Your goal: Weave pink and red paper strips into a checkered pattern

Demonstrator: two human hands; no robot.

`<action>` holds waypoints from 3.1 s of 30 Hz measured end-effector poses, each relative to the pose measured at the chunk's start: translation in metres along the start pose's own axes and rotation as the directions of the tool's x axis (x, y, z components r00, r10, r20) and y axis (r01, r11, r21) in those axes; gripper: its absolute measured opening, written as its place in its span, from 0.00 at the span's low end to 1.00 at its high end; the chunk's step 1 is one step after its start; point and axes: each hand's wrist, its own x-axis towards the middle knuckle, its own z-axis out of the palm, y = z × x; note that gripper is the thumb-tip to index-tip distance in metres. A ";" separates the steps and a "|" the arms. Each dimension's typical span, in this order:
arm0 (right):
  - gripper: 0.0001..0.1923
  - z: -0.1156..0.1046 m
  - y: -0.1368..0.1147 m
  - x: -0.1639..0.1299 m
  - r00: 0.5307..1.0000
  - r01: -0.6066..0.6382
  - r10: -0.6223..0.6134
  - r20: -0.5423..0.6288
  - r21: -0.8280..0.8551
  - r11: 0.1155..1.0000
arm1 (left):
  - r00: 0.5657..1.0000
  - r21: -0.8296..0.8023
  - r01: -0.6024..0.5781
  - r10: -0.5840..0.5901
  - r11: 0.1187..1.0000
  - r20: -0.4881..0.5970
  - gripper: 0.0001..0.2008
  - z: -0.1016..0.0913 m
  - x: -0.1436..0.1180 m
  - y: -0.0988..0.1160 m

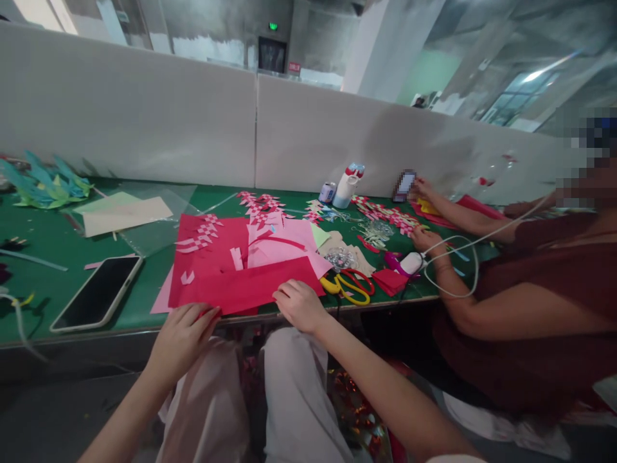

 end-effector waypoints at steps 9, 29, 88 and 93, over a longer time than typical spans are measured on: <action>0.09 0.013 -0.025 0.019 1.000 0.012 -0.012 -0.008 0.048 0.999 | 1.000 0.021 -0.016 0.015 1.000 0.009 0.11 0.008 -0.004 0.001; 0.11 0.043 -0.052 0.054 0.988 -0.151 0.147 0.044 0.458 0.876 | 0.983 -0.030 0.177 -0.179 0.984 -0.044 0.12 0.003 -0.013 0.025; 0.12 -0.049 -0.031 0.094 0.953 0.173 -0.133 -0.274 0.127 0.977 | 0.950 -0.469 0.141 -0.253 0.872 -0.184 0.06 -0.052 0.059 -0.030; 0.12 -0.054 -0.041 0.096 0.947 0.175 -0.115 -0.301 0.180 0.968 | 0.948 -0.514 0.114 -0.248 0.850 -0.199 0.05 -0.059 0.066 -0.024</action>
